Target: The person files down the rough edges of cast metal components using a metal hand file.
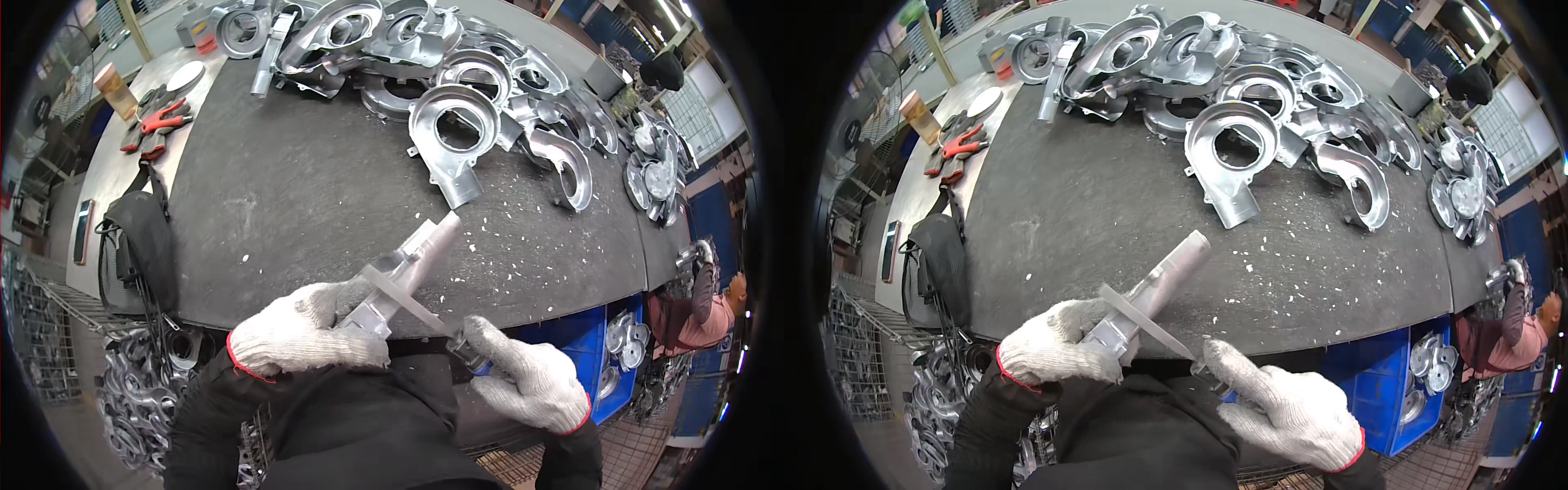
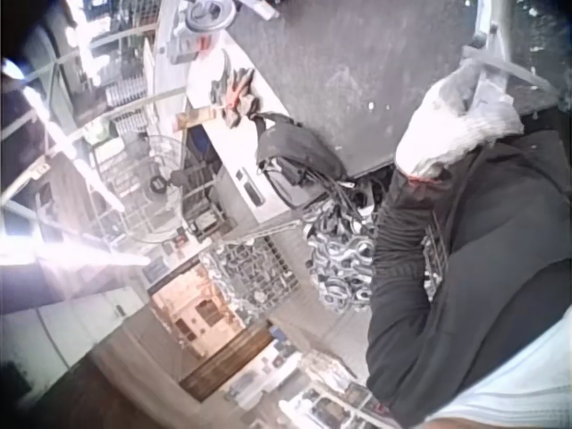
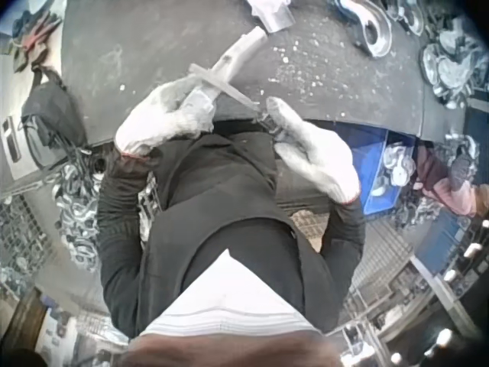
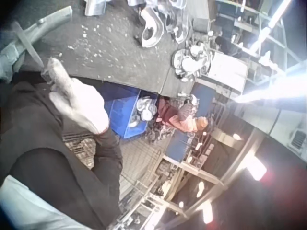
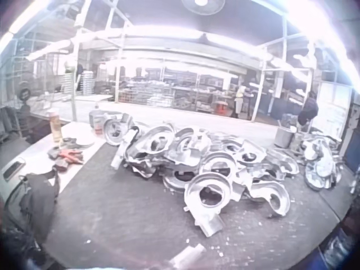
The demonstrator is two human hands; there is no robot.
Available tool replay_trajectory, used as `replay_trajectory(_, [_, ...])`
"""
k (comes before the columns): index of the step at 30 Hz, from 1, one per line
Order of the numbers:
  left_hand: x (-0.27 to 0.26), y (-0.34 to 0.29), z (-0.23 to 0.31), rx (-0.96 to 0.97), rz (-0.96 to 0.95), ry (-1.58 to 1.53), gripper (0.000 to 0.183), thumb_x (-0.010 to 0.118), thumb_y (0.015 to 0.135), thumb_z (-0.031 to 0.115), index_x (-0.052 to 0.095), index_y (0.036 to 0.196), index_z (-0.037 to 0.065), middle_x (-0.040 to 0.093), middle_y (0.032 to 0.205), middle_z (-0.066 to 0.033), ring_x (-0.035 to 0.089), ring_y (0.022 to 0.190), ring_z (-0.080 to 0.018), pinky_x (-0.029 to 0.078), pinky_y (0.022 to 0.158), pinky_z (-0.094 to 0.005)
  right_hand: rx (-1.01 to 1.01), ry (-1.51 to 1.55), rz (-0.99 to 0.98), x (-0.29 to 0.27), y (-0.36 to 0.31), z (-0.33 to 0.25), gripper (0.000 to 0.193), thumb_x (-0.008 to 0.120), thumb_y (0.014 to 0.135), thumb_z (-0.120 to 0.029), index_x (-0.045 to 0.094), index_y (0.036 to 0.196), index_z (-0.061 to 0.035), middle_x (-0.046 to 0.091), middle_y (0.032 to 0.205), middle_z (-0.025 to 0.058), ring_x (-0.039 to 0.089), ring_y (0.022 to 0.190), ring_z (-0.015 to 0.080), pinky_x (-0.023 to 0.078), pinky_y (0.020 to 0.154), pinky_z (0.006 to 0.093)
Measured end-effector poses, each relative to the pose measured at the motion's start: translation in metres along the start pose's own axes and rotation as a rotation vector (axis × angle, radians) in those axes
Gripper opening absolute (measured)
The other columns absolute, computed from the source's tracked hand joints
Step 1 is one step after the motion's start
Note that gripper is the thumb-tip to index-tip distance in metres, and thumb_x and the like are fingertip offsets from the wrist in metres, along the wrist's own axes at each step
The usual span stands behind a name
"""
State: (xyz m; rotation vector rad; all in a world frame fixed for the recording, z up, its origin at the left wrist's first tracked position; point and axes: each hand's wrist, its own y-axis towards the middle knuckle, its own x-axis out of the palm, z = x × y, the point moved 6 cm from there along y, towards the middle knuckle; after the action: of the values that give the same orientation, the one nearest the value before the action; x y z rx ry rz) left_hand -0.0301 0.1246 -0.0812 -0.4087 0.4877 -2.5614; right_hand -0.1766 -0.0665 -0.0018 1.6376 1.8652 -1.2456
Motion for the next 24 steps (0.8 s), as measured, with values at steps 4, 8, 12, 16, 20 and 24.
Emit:
replay_trajectory(4, [-0.002,-0.006,0.002,-0.132,0.014,0.139,0.076,0.096,0.063,0.019,0.062,0.127,-0.004,0.070,0.105,-0.0059,0.064,0.096,-0.0149,0.052,0.086,-0.0312,-0.130,-0.051,-0.139,0.016,0.008,0.008,0.069,0.070,0.090,-0.037,0.043,0.151,-0.0212,0.071,0.088,0.0135,0.071,0.073,0.0332,0.057,0.064,0.0415])
replay_trajectory(8, [-0.002,-0.008,0.011,-0.127,-0.041,0.176,0.076,0.097,0.060,0.024,0.065,0.123,-0.004,0.071,0.109,-0.0081,0.064,0.100,-0.0167,0.052,0.087,-0.0317,-0.159,-0.142,-0.047,0.012,0.010,0.001,0.064,0.071,0.090,-0.038,0.048,0.148,-0.0244,0.065,0.077,0.0110,0.068,0.065,0.0309,0.056,0.059,0.0412])
replay_trajectory(12, [-0.002,-0.005,0.017,-0.192,-0.125,0.344,0.066,0.095,0.061,0.033,0.072,0.114,0.001,0.072,0.095,-0.0079,0.066,0.087,-0.0153,0.052,0.079,-0.0320,-0.210,-0.207,-0.028,0.018,0.009,0.003,0.062,0.074,0.087,-0.038,0.054,0.144,-0.0246,0.063,0.074,0.0088,0.067,0.061,0.0285,0.055,0.055,0.0394])
replay_trajectory(16, [-0.003,-0.006,0.020,-0.070,-0.193,0.318,0.059,0.093,0.064,0.037,0.074,0.108,0.002,0.071,0.086,-0.0045,0.064,0.074,-0.0143,0.052,0.068,-0.0312,-0.243,-0.272,0.001,0.016,0.010,0.004,0.059,0.077,0.083,-0.038,0.060,0.139,-0.0250,0.061,0.071,0.0075,0.064,0.056,0.0272,0.053,0.052,0.0379])
replay_trajectory(20, [0.001,-0.002,0.012,0.001,-0.258,0.241,0.057,0.090,0.069,0.034,0.072,0.114,0.003,0.071,0.087,-0.0055,0.064,0.074,-0.0144,0.052,0.069,-0.0307,-0.320,-0.224,0.049,0.016,0.014,0.013,0.055,0.077,0.083,-0.035,0.062,0.136,-0.0256,0.060,0.070,0.0071,0.063,0.054,0.0274,0.050,0.048,0.0389])
replay_trajectory(24, [0.008,-0.004,0.009,0.027,-0.375,0.392,0.066,0.084,0.075,0.028,0.062,0.133,0.006,0.072,0.095,-0.0093,0.067,0.080,-0.0204,0.054,0.074,-0.0339,-0.357,-0.060,-0.262,0.031,0.016,0.034,0.057,0.074,0.085,-0.030,0.059,0.139,-0.0235,0.068,0.080,0.0078,0.064,0.054,0.0274,0.054,0.051,0.0366])
